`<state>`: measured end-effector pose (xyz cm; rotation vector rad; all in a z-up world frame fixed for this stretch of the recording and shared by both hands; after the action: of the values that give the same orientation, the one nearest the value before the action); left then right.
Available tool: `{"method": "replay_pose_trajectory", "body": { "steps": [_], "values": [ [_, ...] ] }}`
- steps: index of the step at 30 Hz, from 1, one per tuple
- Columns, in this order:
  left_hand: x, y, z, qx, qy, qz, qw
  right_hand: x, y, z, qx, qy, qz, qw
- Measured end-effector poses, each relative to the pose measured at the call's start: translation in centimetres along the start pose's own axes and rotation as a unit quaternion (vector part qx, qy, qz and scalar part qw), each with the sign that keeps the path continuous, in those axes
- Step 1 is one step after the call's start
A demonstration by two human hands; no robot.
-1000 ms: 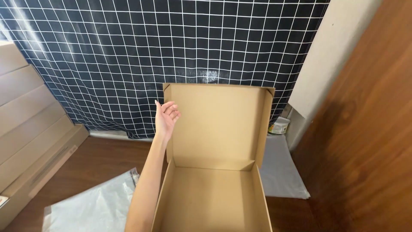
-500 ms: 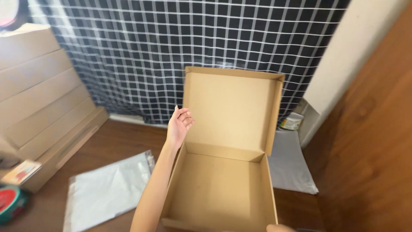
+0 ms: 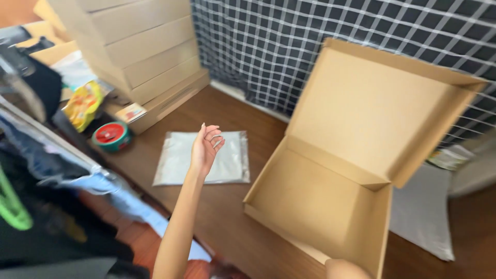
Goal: The person irons a grey t-shirt, folds it neatly, slides it into a clear plastic bag, and finally places the bagged shirt into a cardboard shipping box.
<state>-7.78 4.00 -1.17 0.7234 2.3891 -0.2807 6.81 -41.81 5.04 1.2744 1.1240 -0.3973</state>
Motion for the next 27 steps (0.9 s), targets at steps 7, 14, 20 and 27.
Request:
{"method": "replay_pose_trajectory", "body": {
  "steps": [7, 14, 20, 27],
  "values": [
    [8.2, -1.2, -1.5, 0.006, 0.141, -0.127, 0.982, 0.8, -1.4, -13.7, -0.034, 0.116, -0.023, 0.992],
    [19.0, 5.0, 2.2, -0.034, 0.402, -0.244, 0.882, 1.7, 4.7, -34.1, -0.272, -0.678, 0.159, 0.664],
    [24.9, 8.5, 7.8, -0.016, 0.495, -0.277, 0.824, 23.0, 3.6, -39.3, -0.503, -0.812, 0.186, 0.228],
    [25.1, 7.1, 4.4, 0.042, 0.575, -0.303, 0.759, 36.2, 3.2, -40.0, -0.501, -0.856, 0.036, 0.123]
  ]
}}
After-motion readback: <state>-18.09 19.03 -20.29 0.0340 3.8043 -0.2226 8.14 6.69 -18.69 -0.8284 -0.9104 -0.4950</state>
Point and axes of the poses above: each hand's wrist, its own y-axis towards the middle knuckle, its own x-axis out of the back of the hand, z = x × y, the point moved 3 cm from there along y, towards the middle knuckle, and after that the axes turned 4 degrees about y, right-handed, at the moved point
